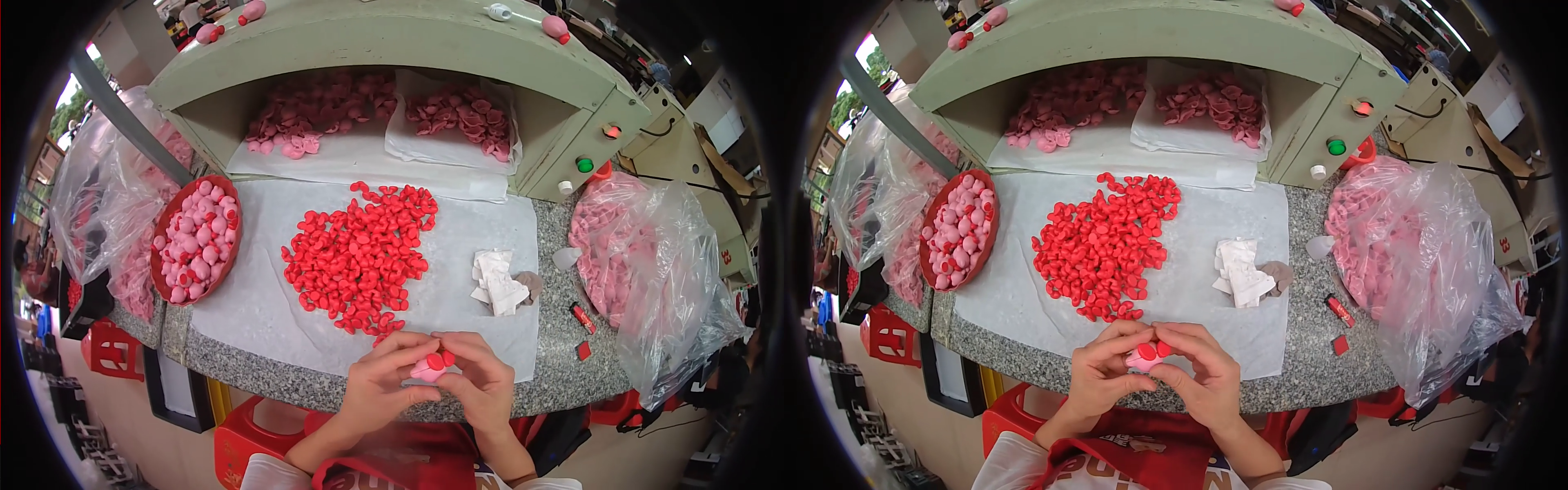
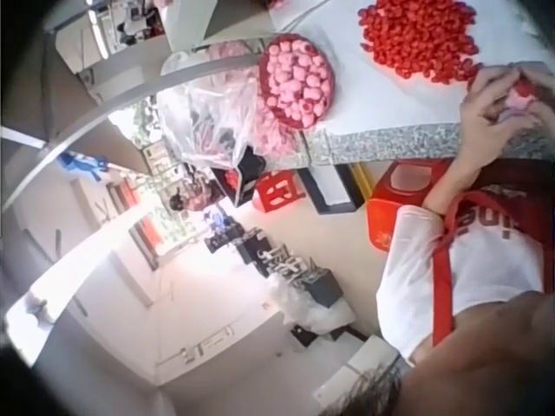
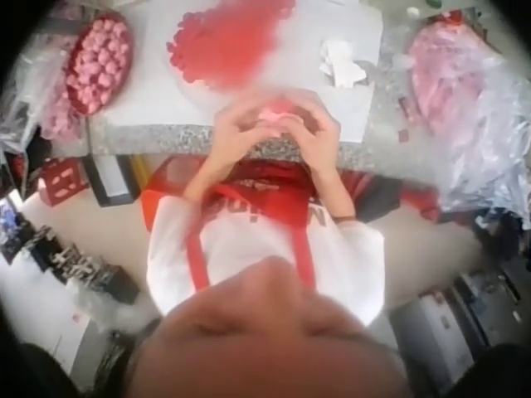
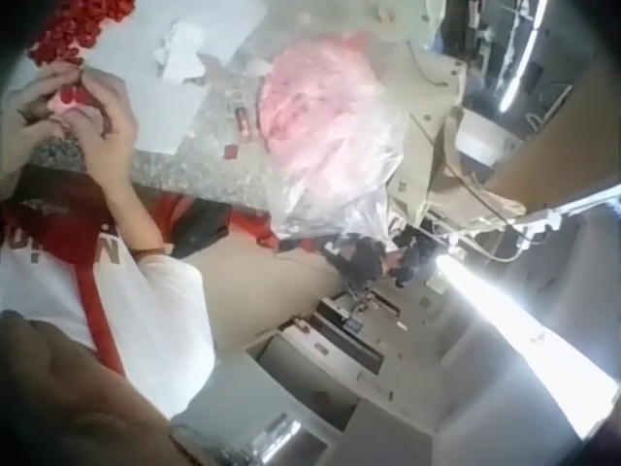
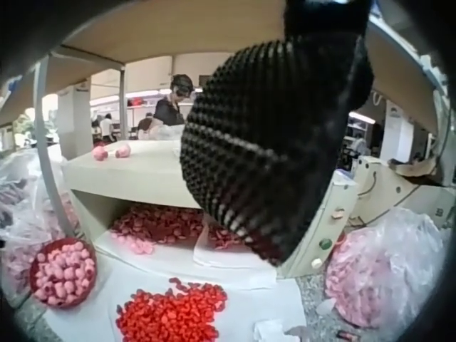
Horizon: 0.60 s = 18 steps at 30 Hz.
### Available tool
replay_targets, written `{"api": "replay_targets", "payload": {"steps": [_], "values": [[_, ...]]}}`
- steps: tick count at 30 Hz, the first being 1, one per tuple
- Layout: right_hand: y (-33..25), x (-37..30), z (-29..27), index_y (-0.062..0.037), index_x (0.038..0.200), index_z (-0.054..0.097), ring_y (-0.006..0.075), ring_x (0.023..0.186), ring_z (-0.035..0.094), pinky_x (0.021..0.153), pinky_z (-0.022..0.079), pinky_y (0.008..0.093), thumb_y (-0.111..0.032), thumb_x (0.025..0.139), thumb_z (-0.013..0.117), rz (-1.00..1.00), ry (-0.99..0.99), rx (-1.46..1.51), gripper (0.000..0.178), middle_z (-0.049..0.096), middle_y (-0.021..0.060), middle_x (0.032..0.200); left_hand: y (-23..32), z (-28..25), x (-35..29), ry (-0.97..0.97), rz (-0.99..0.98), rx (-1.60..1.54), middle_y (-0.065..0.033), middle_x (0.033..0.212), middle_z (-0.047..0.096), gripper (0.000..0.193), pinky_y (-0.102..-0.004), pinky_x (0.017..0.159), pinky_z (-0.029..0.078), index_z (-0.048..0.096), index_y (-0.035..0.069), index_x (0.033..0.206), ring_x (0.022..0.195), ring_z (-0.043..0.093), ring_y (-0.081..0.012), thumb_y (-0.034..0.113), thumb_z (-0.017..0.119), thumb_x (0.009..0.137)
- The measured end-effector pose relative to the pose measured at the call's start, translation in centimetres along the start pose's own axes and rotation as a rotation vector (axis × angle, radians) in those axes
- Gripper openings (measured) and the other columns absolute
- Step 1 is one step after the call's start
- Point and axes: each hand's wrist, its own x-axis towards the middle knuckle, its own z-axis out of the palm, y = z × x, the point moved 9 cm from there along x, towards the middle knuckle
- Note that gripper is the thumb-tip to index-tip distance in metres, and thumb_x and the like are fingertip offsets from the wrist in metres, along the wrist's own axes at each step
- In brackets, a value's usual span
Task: Assembling small pink plastic toy components by applying glue and pressing pieces together at an industrial workbench.
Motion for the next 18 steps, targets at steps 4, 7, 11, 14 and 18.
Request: {"api": "replay_targets", "payload": {"steps": [4, 7, 11, 14, 18], "values": [[-1.4, -0.3, 0.6, 0.0025, 0.104, 0.054, 0.0229, 0.099, 0.05, 0.086, 0.039, 0.0333, 0.005, 0.065, 0.065, -0.158, -0.052, -0.304, 0.041, 0.051, 0.0156, 0.104, 0.0, -0.5, -0.1, -0.059, 0.067, 0.046, -0.0133, 0.109, 0.046, 0.048, -0.0317, 0.084, 0.047, 0.051, -0.005, 0.109, 0.098, 0.052, -0.0217, -0.014, 0.064, 0.063], [-1.1, -0.3, 0.5, 0.0024, 0.105, 0.054, 0.0232, 0.098, 0.05, 0.086, 0.039, 0.0327, 0.005, 0.064, 0.066, -0.147, -0.063, -0.257, 0.043, 0.05, 0.0156, 0.105, 0.1, -0.8, -0.1, -0.038, 0.089, 0.094, -0.015, 0.106, 0.049, 0.045, -0.0322, 0.083, 0.048, 0.052, -0.005, 0.106, 0.094, 0.054, -0.0224, -0.014, 0.063, 0.063], [-0.7, -0.2, 0.8, 0.0029, 0.105, 0.054, 0.0232, 0.098, 0.05, 0.085, 0.039, 0.0319, 0.005, 0.063, 0.067, -0.045, -0.032, -0.067, 0.044, 0.049, 0.0158, 0.108, -0.2, -0.8, 0.0, -0.036, 0.118, 0.044, -0.0168, 0.101, 0.052, 0.041, -0.0324, 0.08, 0.05, 0.053, -0.006, 0.101, 0.091, 0.056, -0.0227, -0.012, 0.066, 0.062], [-0.5, -0.3, 0.8, -0.0006, 0.104, 0.055, 0.0201, 0.093, 0.053, 0.08, 0.043, 0.0278, 0.0, 0.065, 0.069, -0.088, -0.024, -0.133, 0.041, 0.053, 0.0132, 0.103, -0.8, -1.4, -0.2, -0.02, 0.138, 0.016, -0.0173, 0.099, 0.052, 0.04, -0.0325, 0.079, 0.05, 0.054, -0.007, 0.097, 0.091, 0.056, -0.0226, -0.01, 0.068, 0.06], [-0.9, -0.3, 0.9, 0.0018, 0.102, 0.056, 0.0211, 0.095, 0.052, 0.083, 0.041, 0.0297, 0.0, 0.065, 0.068, -0.135, -0.04, -0.206, 0.039, 0.051, 0.0142, 0.106, -0.9, -1.7, -0.4, 0.006, 0.179, 0.03, -0.017, 0.098, 0.053, 0.04, -0.0312, 0.076, 0.05, 0.055, -0.006, 0.093, 0.088, 0.056, -0.0214, -0.008, 0.072, 0.057]]}}
